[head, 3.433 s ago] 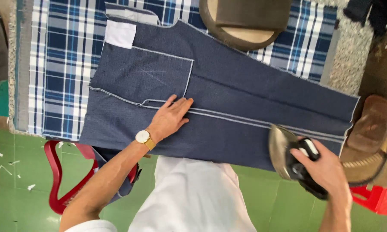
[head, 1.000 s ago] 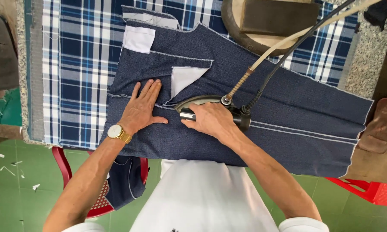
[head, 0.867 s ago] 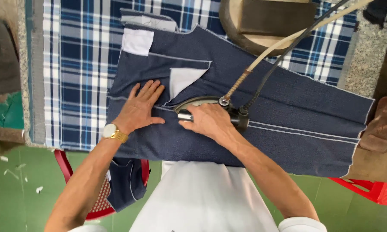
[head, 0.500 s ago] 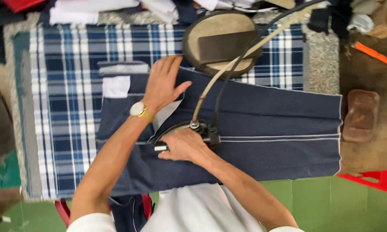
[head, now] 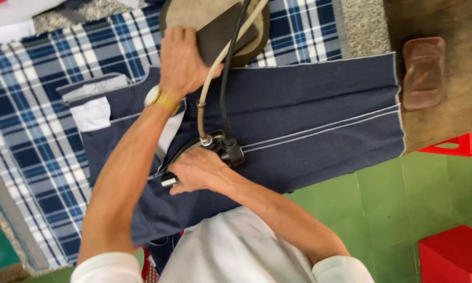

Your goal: The person irons a dark blue garment on a plaid-covered table using a steam iron and a pressing block. They repeatedly smooth the fabric, reposition the garment, and press seams and edges with the iron and block.

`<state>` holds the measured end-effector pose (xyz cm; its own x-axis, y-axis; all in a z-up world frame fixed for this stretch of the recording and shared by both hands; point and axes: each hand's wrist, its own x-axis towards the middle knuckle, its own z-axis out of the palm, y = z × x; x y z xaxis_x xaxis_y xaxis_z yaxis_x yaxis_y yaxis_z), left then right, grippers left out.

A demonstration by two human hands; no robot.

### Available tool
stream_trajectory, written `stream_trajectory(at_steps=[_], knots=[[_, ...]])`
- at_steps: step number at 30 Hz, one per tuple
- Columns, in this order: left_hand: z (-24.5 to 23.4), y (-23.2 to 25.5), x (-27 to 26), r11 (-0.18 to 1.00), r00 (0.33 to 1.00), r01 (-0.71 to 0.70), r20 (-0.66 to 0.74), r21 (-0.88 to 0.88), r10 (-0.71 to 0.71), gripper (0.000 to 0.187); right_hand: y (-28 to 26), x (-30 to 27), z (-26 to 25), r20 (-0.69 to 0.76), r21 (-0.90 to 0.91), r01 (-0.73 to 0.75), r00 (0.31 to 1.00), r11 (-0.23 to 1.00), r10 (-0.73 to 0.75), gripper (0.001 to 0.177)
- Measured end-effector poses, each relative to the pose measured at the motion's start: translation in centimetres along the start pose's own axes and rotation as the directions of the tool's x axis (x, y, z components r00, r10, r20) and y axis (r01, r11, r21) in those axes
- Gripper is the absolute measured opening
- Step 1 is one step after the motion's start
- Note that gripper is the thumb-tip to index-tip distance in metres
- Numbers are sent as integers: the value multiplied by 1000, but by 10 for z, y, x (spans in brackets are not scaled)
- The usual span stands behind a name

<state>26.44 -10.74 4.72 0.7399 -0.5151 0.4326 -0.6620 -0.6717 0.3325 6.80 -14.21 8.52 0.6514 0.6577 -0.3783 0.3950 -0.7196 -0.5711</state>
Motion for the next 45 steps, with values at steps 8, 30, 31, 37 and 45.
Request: stream_trajectory(at_steps=[8,30,31,37,45], knots=[[-195,8,-163,869,907,418,66,-267,-416,70,-7,-1,-13,94,-31,12,996,999,-9,47],[-72,112,-250,920,909,389,181,-46,-375,89,73,-167,-62,190,78,-426,894,901,406,46],[-57,120,-247,929,899,369,268,-37,-347,90,82,-187,-62,205,86,-495,858,865,471,48],[-44,135,-230,944,873,259,368,206,-320,95,149,-284,-56,200,258,-725,687,638,699,46],[-32,140,-237,836,792,120,456,535,-406,98,233,-427,-70,180,416,-857,406,305,896,51]])
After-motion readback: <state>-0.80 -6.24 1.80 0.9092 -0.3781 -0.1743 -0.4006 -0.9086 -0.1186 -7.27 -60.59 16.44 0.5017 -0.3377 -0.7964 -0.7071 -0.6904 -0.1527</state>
